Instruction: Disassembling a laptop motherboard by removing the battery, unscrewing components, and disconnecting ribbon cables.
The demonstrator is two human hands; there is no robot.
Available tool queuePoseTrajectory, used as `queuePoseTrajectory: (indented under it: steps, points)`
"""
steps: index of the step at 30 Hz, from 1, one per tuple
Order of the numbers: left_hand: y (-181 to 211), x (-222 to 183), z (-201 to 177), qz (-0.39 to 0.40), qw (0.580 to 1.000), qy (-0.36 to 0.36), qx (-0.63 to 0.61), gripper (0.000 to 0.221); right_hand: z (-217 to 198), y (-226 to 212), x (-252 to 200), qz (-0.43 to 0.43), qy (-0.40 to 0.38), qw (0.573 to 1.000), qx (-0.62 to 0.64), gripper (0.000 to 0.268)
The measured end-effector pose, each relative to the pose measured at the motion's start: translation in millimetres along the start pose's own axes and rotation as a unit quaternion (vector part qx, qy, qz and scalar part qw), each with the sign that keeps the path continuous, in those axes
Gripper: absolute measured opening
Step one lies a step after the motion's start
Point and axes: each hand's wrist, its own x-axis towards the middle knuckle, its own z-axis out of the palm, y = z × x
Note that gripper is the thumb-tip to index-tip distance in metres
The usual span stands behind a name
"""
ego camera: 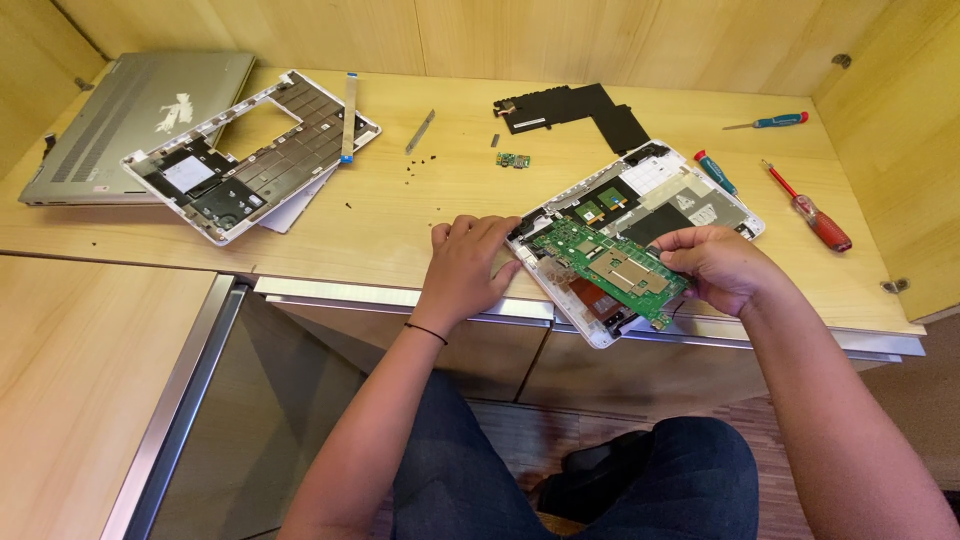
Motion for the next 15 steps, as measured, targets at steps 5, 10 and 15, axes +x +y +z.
queuePoseTrajectory:
  steps: [5, 10, 15]
  points:
    - [0.5, 0.2, -2.2, -0.004, 1.000, -0.016, 0.006, 0.053, -12.7, 1.9, 5.6, 0.007, -0.002, 1.000, 0.006, 0.018]
    - [-0.8, 1.1, 0.8, 0.000, 1.000, -0.009, 0.007, 0.052, 0.2, -16.3, -6.2, 0.025, -0.012, 0.998, 0.053, 0.018]
    - [-3.4, 3.3, 5.1, 0.015, 0.999, 0.012, -0.025, 0.058, -16.5, 4.5, 29.9, 0.031, -0.049, 0.994, 0.096, 0.021]
